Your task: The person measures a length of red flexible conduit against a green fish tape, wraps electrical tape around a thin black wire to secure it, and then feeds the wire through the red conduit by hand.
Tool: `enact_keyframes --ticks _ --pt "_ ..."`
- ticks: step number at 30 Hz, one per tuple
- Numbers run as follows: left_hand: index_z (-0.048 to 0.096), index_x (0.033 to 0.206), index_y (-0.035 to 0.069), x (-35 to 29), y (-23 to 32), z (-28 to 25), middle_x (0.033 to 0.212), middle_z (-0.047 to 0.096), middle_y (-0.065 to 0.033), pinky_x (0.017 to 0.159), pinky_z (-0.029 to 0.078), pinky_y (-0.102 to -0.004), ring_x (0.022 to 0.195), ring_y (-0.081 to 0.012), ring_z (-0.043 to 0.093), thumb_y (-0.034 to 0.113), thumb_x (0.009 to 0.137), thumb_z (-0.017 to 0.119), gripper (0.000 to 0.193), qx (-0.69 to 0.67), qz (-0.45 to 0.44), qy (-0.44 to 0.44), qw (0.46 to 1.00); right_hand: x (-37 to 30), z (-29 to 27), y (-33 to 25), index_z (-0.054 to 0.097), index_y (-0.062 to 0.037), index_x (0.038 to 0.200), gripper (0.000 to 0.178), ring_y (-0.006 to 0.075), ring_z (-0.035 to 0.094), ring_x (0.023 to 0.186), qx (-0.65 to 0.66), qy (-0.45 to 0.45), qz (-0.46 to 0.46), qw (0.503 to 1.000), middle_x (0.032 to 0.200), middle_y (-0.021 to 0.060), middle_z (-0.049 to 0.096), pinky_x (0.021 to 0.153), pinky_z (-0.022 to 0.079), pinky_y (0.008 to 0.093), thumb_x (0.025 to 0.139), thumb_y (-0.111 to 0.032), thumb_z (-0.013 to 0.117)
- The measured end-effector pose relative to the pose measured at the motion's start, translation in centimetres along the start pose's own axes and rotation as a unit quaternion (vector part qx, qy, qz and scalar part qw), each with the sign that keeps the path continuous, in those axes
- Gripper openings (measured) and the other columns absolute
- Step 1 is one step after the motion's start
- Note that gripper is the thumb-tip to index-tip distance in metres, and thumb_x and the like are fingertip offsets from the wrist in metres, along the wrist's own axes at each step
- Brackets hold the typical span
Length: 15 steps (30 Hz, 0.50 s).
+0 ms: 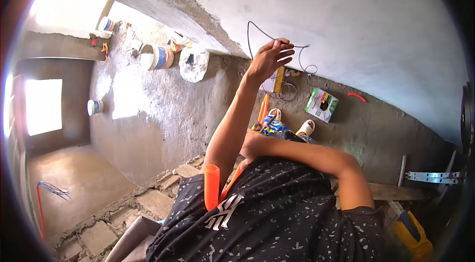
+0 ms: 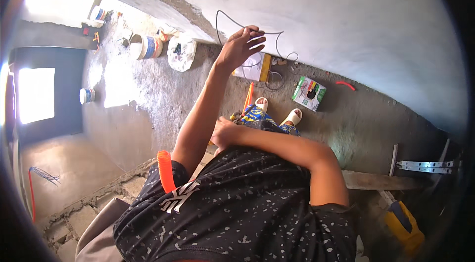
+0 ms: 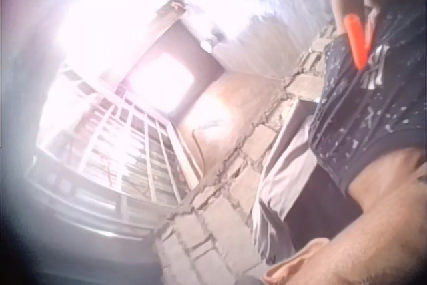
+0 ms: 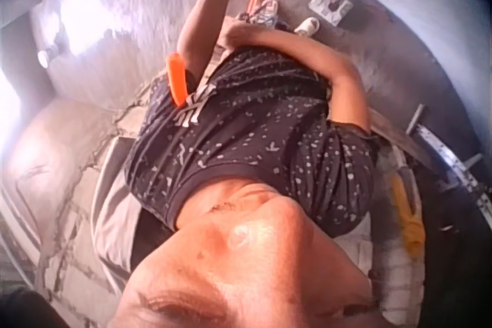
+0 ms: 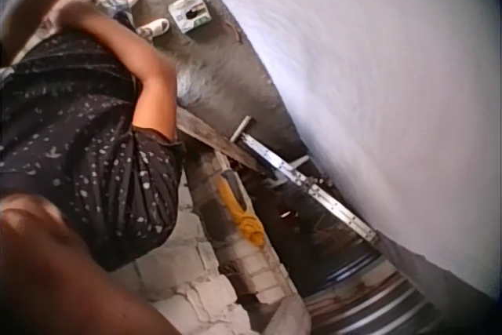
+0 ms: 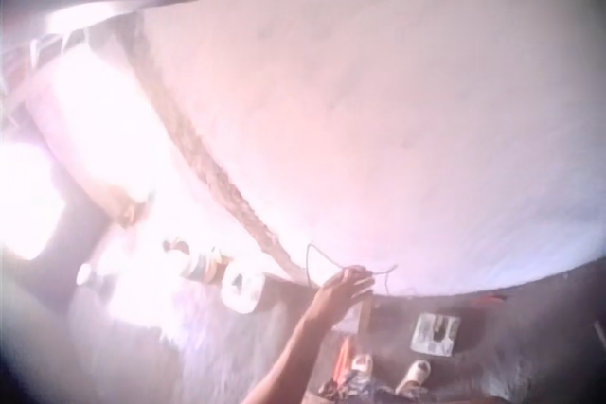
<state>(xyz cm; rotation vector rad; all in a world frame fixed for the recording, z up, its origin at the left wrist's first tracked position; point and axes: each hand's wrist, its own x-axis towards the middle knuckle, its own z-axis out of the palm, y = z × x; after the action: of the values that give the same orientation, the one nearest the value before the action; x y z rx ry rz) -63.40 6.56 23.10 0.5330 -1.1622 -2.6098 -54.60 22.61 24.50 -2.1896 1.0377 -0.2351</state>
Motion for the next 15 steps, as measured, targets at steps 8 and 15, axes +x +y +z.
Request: enact_keyframes --ticks 8,15 --pt "0.057 0.112 0.004 -1.2 -0.2 4.5 0.124 0.054 -0.0073 0.096 0.043 -0.0348 0.114 -0.0196 0.053 0.03 0.101 0.041 0.032 0.105 0.037 -0.063 0.992 -17.1 -11.7 4.6 0.061 -0.0004 0.106 0.027 0.0332 0.059 0.096 -0.171 0.554 0.279 0.766 0.099 0.0169 0.064 0.08 0.048 0.0411 0.086 -0.019 0.062" --pt "0.055 0.093 0.004 -1.5 -1.8 9.8 0.123 0.051 -0.0118 0.097 0.039 -0.0356 0.111 -0.0175 0.048 0.037 0.1 0.041 0.036 0.005 0.112 -0.23 0.967 -15.5 -7.2 6.6 0.055 -0.0078 0.077 0.031 0.008 0.034 0.051 0.715 0.507 -0.042 0.479 0.058 -0.006 0.039 0.052 0.034 0.0269 0.096 -0.032 0.053"
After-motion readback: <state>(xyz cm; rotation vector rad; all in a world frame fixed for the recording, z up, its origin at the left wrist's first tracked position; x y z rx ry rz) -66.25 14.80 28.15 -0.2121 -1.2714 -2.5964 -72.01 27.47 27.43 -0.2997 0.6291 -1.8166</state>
